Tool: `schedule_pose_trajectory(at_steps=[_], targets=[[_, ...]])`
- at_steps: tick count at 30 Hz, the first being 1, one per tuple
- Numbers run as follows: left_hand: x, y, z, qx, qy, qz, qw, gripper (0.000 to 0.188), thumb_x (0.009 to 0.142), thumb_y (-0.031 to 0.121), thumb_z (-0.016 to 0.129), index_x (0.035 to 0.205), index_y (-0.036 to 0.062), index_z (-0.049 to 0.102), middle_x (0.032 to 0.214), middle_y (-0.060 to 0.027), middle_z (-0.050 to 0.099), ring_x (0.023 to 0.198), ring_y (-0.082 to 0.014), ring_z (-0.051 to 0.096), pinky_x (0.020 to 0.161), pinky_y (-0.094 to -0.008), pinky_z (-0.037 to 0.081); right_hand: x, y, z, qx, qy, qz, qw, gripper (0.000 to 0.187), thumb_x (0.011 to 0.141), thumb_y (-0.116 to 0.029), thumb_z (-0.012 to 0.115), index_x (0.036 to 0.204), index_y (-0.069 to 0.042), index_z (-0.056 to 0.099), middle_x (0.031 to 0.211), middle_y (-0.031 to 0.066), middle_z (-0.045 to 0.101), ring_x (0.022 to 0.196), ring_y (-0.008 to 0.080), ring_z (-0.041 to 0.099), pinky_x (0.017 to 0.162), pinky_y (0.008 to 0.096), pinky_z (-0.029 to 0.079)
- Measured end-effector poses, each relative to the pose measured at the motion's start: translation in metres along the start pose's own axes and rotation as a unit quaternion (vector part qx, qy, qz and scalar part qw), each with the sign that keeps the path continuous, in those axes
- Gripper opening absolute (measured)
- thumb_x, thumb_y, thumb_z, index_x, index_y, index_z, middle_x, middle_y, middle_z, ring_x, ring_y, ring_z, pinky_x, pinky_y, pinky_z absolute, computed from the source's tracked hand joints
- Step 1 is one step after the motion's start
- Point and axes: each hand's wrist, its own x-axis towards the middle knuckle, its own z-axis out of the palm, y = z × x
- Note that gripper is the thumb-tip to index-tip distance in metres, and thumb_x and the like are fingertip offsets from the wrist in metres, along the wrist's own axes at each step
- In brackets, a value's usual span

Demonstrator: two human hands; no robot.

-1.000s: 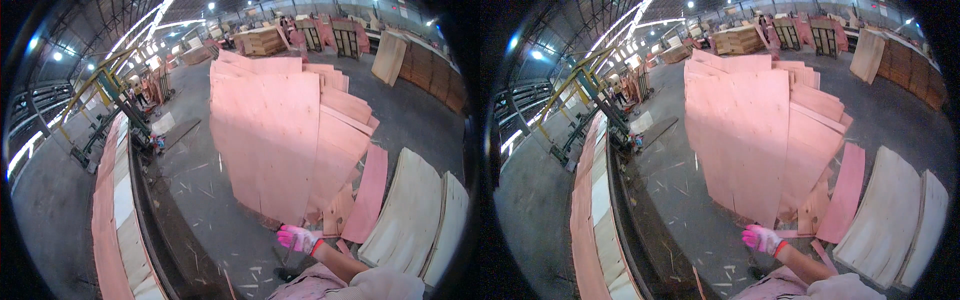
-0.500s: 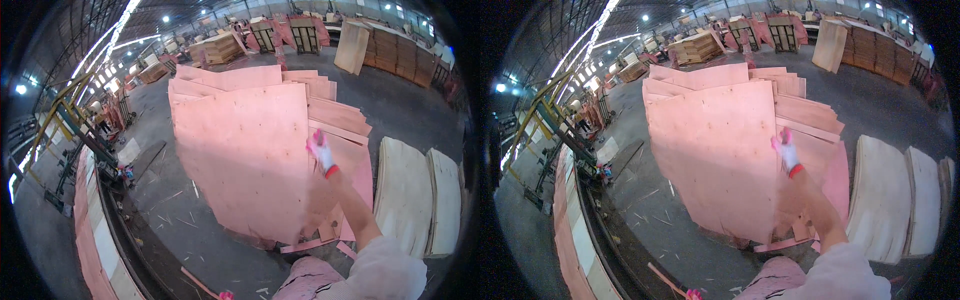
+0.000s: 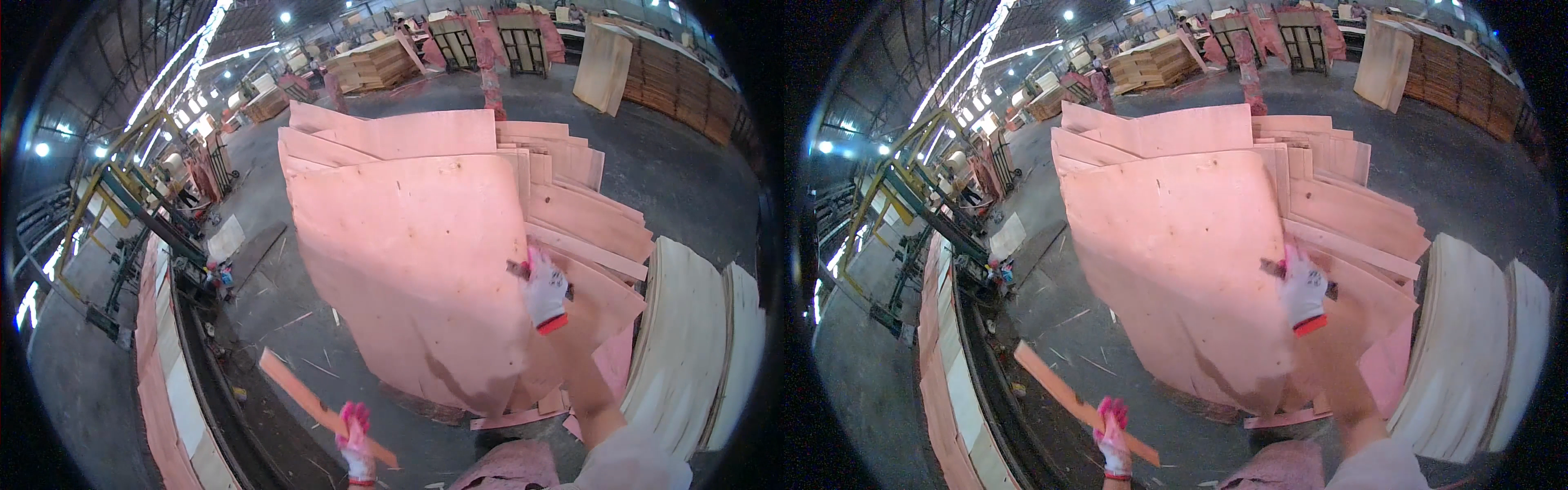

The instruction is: The person places and aligns thin wood veneer sheets onto a long production table, using a handheld tool to press edges together and applying thin strips of wood to secure the joints.

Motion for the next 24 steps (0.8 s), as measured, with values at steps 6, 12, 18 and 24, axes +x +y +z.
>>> schedule_pose_trajectory(at_steps=[6, 12, 18, 24], targets=[[0.047, 0.045, 0.138, -0.050, -0.246, -0.017, 0.968, 0.061, 0.095, 0.046, 0.043, 0.142, 0.0077, 0.034, 0.138, -0.0127, 0.046, 0.123, -0.0249, 0.046, 0.104, -0.0394, 0.031, 0.000, -0.043, -0.030, 0.243, -0.101, 0.164, 0.951, 0.035, 0.075, -0.012, 0.066, 0.109, -0.004, 0.063, 0.092, 0.0137, 0.067, 0.079, 0.0244, 0.067, 0.070, 0.0326, 0.052], [0.066, 0.074, 0.233, -0.055, -0.243, 0.118, 0.961, 0.057, 0.098, 0.042, 0.042, 0.141, 0.0050, 0.034, 0.139, -0.0106, 0.044, 0.123, -0.0225, 0.046, 0.103, -0.0348, 0.032, -0.038, -0.097, -0.040, 0.419, -0.162, 0.080, 0.890, 0.033, 0.073, -0.015, 0.069, 0.104, -0.005, 0.065, 0.089, 0.0112, 0.068, 0.076, 0.0240, 0.067, 0.066, 0.0320, 0.052], [0.060, 0.097, 0.221, -0.135, -0.194, 0.024, 0.971, 0.028, 0.087, 0.007, 0.064, 0.111, 0.0014, 0.050, 0.096, -0.0030, 0.058, 0.088, -0.0102, 0.056, 0.072, -0.0273, 0.048, -0.066, -0.135, -0.041, 0.349, -0.190, -0.046, 0.917, 0.038, 0.067, -0.019, 0.070, 0.103, -0.008, 0.063, 0.091, 0.0094, 0.066, 0.081, 0.0293, 0.063, 0.071, 0.0402, 0.049], [0.080, 0.055, 0.145, 0.038, -0.127, 0.042, 0.990, 0.040, 0.091, 0.021, 0.059, 0.124, 0.0030, 0.045, 0.124, -0.0150, 0.055, 0.101, -0.0167, 0.056, 0.084, -0.0300, 0.048, -0.091, -0.167, -0.042, 0.356, -0.203, -0.116, 0.905, 0.033, 0.069, -0.014, 0.066, 0.101, -0.008, 0.064, 0.090, 0.0084, 0.066, 0.075, 0.0272, 0.064, 0.067, 0.0372, 0.049]])
